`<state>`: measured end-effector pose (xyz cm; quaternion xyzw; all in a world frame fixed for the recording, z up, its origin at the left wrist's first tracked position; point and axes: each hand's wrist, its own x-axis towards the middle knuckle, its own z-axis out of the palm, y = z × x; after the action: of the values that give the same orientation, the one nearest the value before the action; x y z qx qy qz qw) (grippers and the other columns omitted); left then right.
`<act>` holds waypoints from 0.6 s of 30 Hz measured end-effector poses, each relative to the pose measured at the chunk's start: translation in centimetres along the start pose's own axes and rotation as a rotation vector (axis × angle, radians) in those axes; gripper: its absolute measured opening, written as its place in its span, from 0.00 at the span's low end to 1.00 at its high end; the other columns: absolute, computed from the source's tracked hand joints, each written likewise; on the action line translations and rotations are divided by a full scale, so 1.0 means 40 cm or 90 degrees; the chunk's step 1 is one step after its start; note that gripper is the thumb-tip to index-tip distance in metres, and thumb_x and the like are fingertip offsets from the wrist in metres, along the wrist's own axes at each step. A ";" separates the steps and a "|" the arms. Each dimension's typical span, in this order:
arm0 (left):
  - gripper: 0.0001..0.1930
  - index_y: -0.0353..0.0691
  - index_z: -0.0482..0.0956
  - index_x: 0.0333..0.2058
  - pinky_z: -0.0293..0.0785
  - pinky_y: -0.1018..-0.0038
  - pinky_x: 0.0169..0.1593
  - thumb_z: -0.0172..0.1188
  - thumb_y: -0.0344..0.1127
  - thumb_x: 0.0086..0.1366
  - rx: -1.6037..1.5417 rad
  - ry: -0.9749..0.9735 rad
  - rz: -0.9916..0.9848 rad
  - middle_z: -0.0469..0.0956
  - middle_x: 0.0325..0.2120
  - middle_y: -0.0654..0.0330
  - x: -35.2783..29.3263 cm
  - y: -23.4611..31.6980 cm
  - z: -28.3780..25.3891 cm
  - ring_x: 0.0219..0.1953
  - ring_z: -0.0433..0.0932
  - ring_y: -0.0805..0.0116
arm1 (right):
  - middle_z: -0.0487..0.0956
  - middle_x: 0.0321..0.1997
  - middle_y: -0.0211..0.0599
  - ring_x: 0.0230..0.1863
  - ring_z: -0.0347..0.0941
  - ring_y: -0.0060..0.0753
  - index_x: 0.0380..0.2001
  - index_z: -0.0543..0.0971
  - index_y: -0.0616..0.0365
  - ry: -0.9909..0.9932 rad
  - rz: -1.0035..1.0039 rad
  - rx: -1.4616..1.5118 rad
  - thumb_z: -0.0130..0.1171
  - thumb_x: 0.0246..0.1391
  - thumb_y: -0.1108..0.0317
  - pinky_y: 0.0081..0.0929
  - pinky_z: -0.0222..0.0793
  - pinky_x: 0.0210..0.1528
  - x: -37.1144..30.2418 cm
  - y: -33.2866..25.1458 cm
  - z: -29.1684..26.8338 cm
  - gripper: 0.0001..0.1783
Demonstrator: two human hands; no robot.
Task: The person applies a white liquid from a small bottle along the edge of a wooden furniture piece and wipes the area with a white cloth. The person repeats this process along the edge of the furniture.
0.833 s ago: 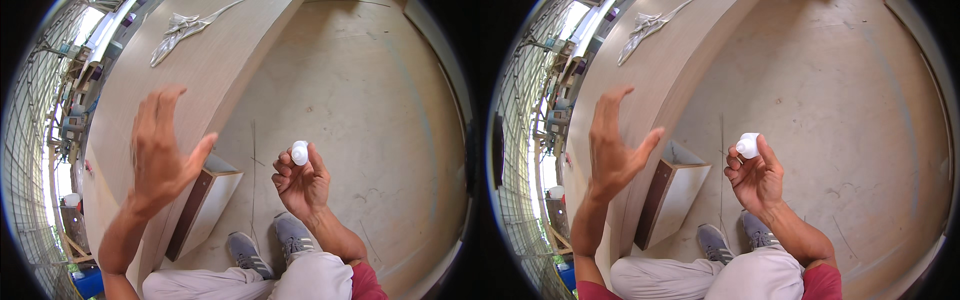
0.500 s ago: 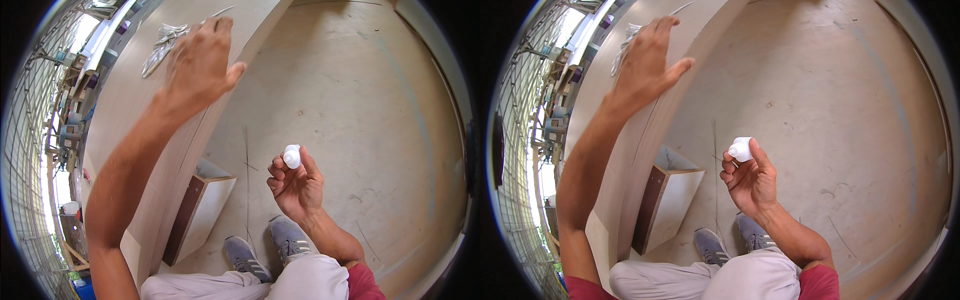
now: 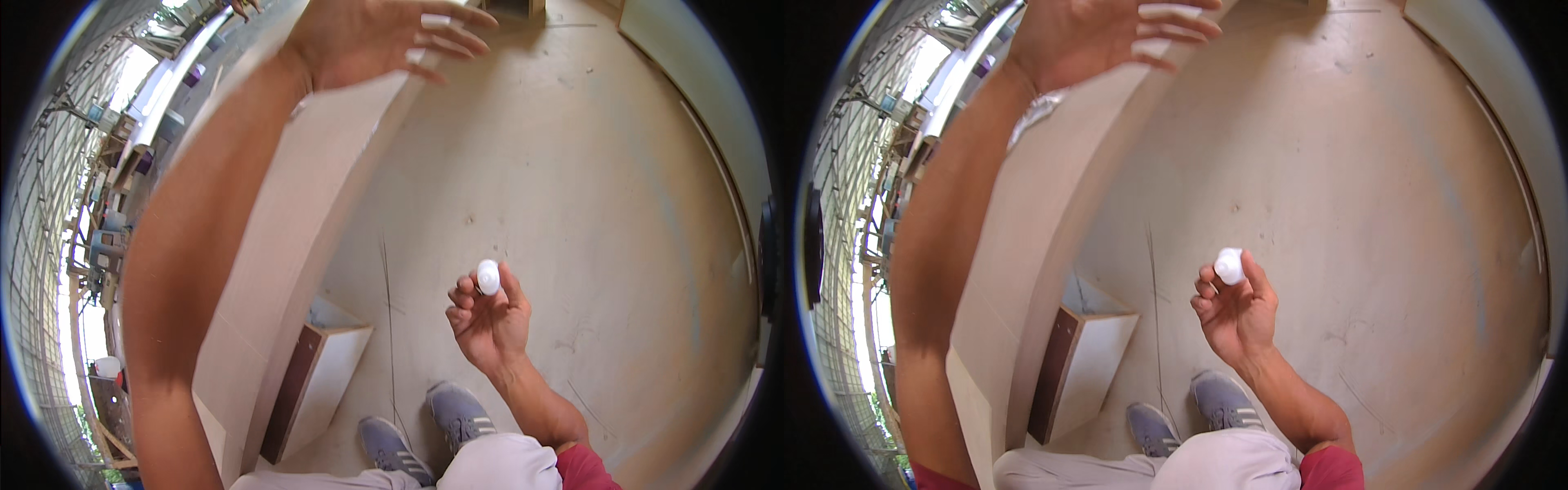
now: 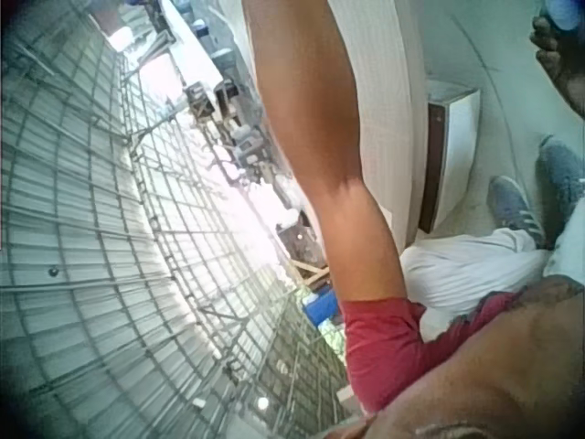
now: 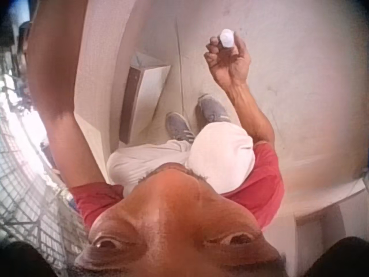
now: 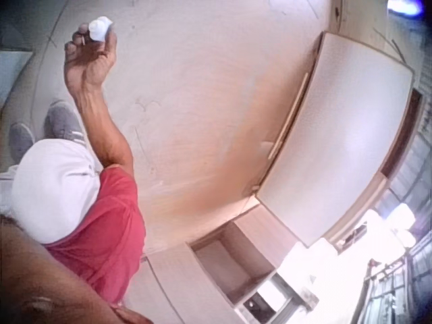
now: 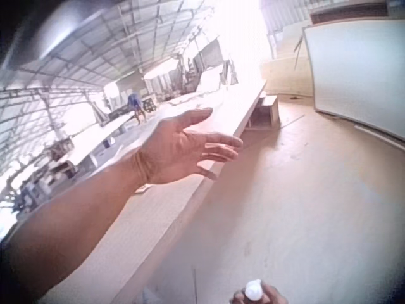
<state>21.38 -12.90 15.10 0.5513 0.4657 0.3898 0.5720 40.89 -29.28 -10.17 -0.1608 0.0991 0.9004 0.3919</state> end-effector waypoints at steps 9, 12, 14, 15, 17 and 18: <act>0.64 0.35 0.51 0.71 0.62 0.47 0.63 0.25 0.88 0.53 -0.271 -0.368 0.052 0.59 0.65 0.31 -0.151 -0.106 -0.007 0.66 0.62 0.34 | 0.79 0.30 0.39 0.29 0.70 0.32 0.34 0.78 0.53 -0.004 -0.020 0.030 0.53 0.65 0.50 0.29 0.68 0.31 0.007 -0.007 -0.007 0.18; 0.64 0.36 0.52 0.71 0.63 0.47 0.62 0.22 0.89 0.52 -0.268 -0.375 0.062 0.60 0.65 0.32 -0.172 -0.120 -0.007 0.66 0.63 0.35 | 0.79 0.30 0.39 0.28 0.70 0.31 0.34 0.78 0.53 0.005 -0.024 0.029 0.53 0.65 0.50 0.28 0.67 0.31 0.007 -0.002 -0.001 0.18; 0.67 0.35 0.55 0.70 0.63 0.51 0.63 0.19 0.90 0.50 -0.273 -0.343 0.062 0.64 0.63 0.35 -0.181 -0.127 -0.014 0.64 0.66 0.39 | 0.80 0.30 0.39 0.29 0.70 0.31 0.33 0.78 0.53 0.002 -0.019 0.025 0.53 0.65 0.50 0.28 0.67 0.31 0.006 0.003 -0.001 0.18; 0.68 0.35 0.57 0.70 0.63 0.53 0.63 0.18 0.91 0.49 -0.277 -0.326 0.063 0.66 0.62 0.36 -0.185 -0.130 -0.017 0.64 0.68 0.40 | 0.80 0.30 0.39 0.29 0.70 0.31 0.33 0.78 0.53 0.001 -0.014 0.021 0.53 0.65 0.50 0.28 0.67 0.31 0.005 0.007 -0.001 0.18; 0.68 0.35 0.59 0.69 0.63 0.52 0.62 0.15 0.91 0.48 -0.256 -0.299 0.057 0.68 0.61 0.37 -0.189 -0.130 -0.025 0.63 0.68 0.40 | 0.80 0.30 0.39 0.29 0.70 0.31 0.33 0.78 0.53 -0.002 -0.008 0.016 0.53 0.65 0.50 0.28 0.67 0.32 0.004 0.011 -0.001 0.18; 0.69 0.34 0.60 0.68 0.63 0.52 0.62 0.14 0.91 0.48 -0.248 -0.289 0.055 0.68 0.60 0.37 -0.187 -0.132 -0.028 0.63 0.68 0.40 | 0.80 0.30 0.39 0.29 0.70 0.31 0.33 0.78 0.53 -0.002 -0.010 0.014 0.53 0.65 0.50 0.28 0.67 0.32 0.001 0.006 -0.004 0.18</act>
<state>17.99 -20.25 10.65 0.5233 0.2185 0.3626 0.7396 40.73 -29.48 -10.33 -0.1561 0.1069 0.8965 0.4007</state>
